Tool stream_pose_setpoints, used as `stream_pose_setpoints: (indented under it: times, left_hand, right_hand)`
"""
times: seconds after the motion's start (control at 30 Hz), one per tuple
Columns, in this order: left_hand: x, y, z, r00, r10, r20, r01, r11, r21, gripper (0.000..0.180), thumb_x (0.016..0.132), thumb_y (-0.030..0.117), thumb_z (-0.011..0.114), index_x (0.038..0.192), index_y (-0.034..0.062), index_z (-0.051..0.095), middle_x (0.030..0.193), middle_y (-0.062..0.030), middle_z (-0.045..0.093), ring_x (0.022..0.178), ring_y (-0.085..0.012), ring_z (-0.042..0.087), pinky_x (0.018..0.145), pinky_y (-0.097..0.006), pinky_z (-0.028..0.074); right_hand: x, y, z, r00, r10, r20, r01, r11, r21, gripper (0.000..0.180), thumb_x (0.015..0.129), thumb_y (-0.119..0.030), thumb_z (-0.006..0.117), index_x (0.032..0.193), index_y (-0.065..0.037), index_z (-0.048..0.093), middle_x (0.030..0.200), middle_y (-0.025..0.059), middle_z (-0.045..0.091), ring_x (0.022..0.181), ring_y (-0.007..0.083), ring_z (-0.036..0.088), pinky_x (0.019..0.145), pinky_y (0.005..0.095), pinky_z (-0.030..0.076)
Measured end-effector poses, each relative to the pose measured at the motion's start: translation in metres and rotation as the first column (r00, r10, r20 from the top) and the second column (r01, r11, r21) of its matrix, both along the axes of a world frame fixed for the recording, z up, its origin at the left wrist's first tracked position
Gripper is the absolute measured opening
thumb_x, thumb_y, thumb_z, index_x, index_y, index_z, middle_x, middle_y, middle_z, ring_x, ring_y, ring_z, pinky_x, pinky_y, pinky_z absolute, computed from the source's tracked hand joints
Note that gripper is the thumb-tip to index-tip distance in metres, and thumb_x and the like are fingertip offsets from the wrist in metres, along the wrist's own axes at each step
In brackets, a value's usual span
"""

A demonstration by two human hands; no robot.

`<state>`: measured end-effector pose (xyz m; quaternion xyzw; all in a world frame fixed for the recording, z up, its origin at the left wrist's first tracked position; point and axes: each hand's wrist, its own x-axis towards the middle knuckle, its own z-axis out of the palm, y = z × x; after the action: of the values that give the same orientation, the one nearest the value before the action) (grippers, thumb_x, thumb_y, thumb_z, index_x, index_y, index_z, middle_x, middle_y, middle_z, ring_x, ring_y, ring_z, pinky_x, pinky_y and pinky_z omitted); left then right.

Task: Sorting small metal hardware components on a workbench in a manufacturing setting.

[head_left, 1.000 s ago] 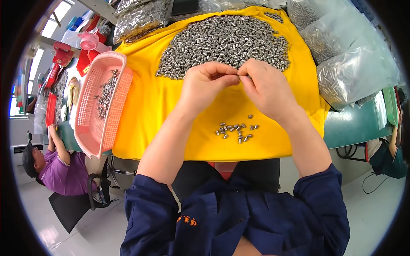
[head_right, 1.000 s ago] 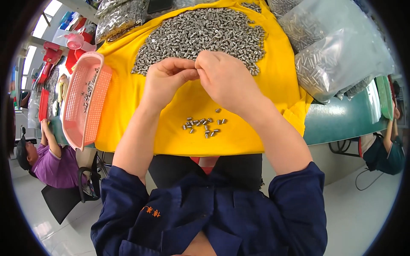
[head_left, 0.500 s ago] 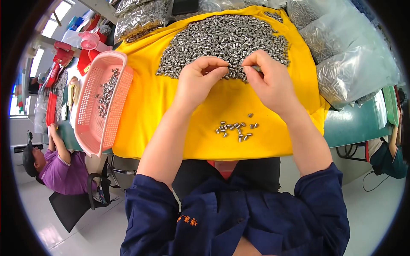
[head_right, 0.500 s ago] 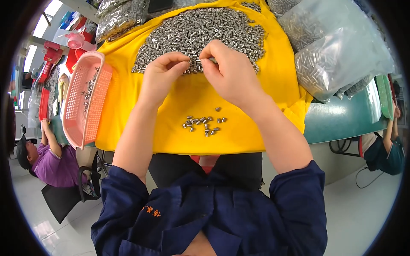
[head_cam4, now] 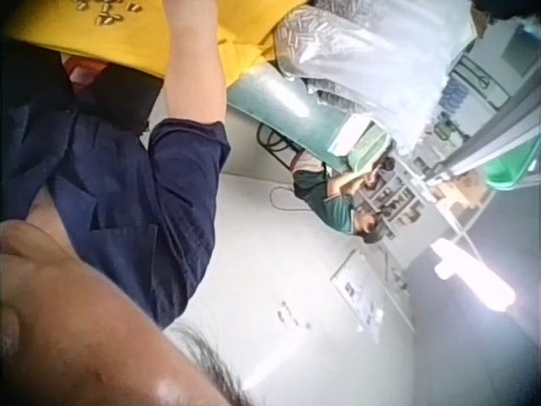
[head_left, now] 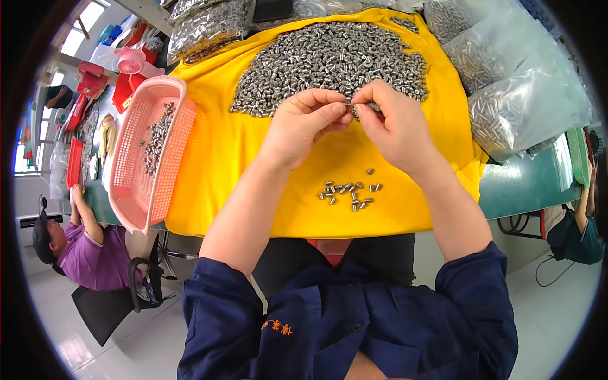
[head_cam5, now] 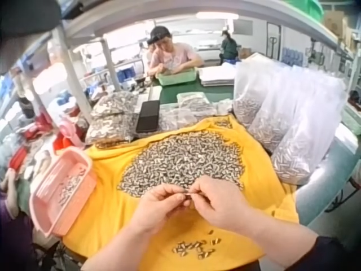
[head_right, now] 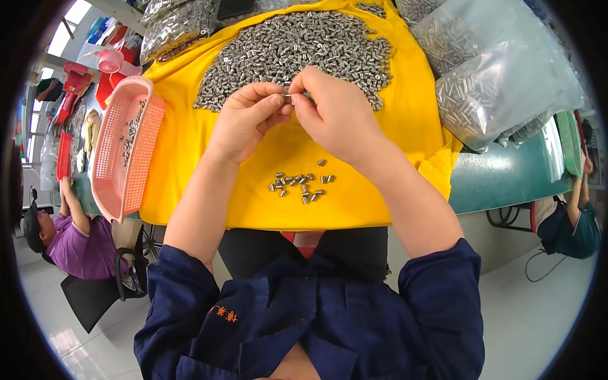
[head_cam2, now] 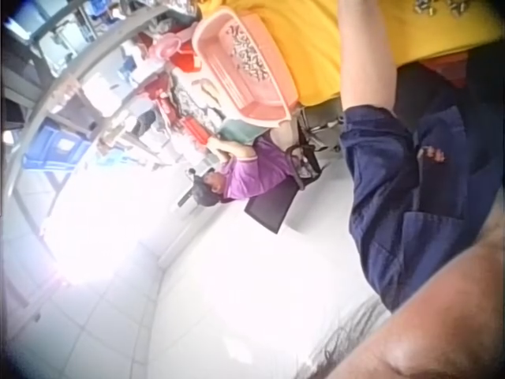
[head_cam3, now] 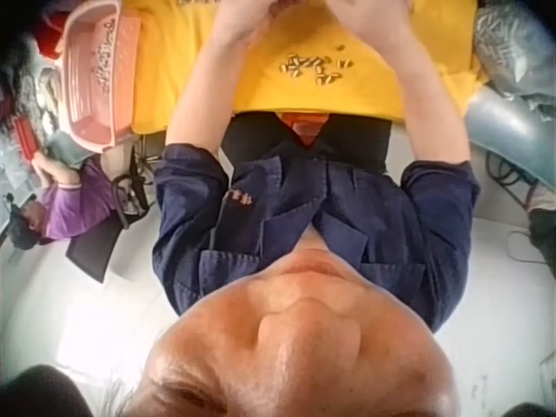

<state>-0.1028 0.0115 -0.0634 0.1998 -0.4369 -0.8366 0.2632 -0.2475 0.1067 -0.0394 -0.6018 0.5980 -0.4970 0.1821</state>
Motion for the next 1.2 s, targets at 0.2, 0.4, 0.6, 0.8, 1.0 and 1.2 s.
stream_pose_setpoints:
  times: [0.2,0.4,0.6,0.8,1.0,1.2]
  left_hand:
    - [-0.001,0.004,0.001,0.995,0.082,0.048,-0.072,0.982,-0.174,0.011,0.083,0.001,0.058,0.093,-0.0018,0.06,0.085,-0.0084,0.063,0.077,-0.0148,0.062,0.072,-0.026,0.052]
    - [-0.004,0.003,0.001,0.993,0.089,0.076,-0.076,0.984,-0.164,0.01,0.084,0.001,0.056,0.094,-0.0004,0.059,0.086,-0.008,0.062,0.078,-0.0168,0.061,0.073,-0.028,0.051]
    - [0.007,-0.005,0.005,0.973,0.103,0.208,-0.02,0.931,-0.365,0.009,0.082,0.001,0.057,0.09,0.0003,0.061,0.085,-0.0048,0.063,0.075,-0.0137,0.06,0.072,-0.025,0.049]
    - [0.003,0.03,0.012,0.861,-0.095,0.5,0.489,0.427,-0.761,0.011,0.071,0.002,0.063,0.082,0.0019,0.063,0.079,-0.0059,0.063,0.07,-0.0152,0.059,0.066,-0.025,0.047]
    - [-0.011,0.006,0.013,0.794,0.371,0.481,0.351,0.367,-0.862,0.014,0.074,0.012,0.064,0.086,0.005,0.065,0.082,-0.0088,0.062,0.071,-0.0201,0.06,0.065,-0.029,0.048]
    - [-0.027,0.007,0.009,0.698,0.554,0.453,0.506,0.064,-0.86,0.016,0.072,0.022,0.065,0.079,0.0071,0.065,0.078,-0.0112,0.059,0.075,-0.0287,0.059,0.067,-0.038,0.048]
  right_hand:
    - [0.004,0.001,0.002,0.995,-0.03,-0.098,0.024,0.998,-0.058,0.005,0.081,-0.007,0.051,0.083,-0.002,0.051,0.07,0.0124,0.059,0.061,0.0265,0.059,0.053,0.0335,0.044]
    - [0.001,-0.001,0.001,0.997,-0.054,0.06,0.053,0.998,0.023,0.005,0.08,-0.007,0.053,0.082,-0.003,0.052,0.067,0.0107,0.058,0.057,0.0238,0.057,0.052,0.0316,0.043]
    - [-0.019,-0.001,0.012,0.958,-0.276,-0.075,0.259,0.948,-0.183,0.004,0.081,-0.008,0.055,0.083,-0.004,0.055,0.057,0.0048,0.052,0.047,0.0122,0.045,0.046,0.027,0.037]
    - [-0.022,-0.001,0.009,0.968,-0.25,0.014,0.25,0.963,-0.102,0.006,0.082,-0.009,0.056,0.085,-0.004,0.055,0.056,0.0028,0.051,0.047,0.008,0.042,0.045,0.0247,0.035]
    - [-0.019,0.001,0.014,0.974,-0.219,0.049,0.222,0.973,-0.058,0.007,0.081,-0.01,0.056,0.085,-0.004,0.055,0.059,0.0051,0.054,0.048,0.0101,0.046,0.047,0.0256,0.037]
    - [-0.016,-0.001,0.011,0.981,-0.194,0.0,0.193,0.976,-0.1,0.007,0.079,-0.008,0.055,0.084,-0.004,0.055,0.063,0.009,0.057,0.051,0.0182,0.052,0.049,0.0292,0.041]
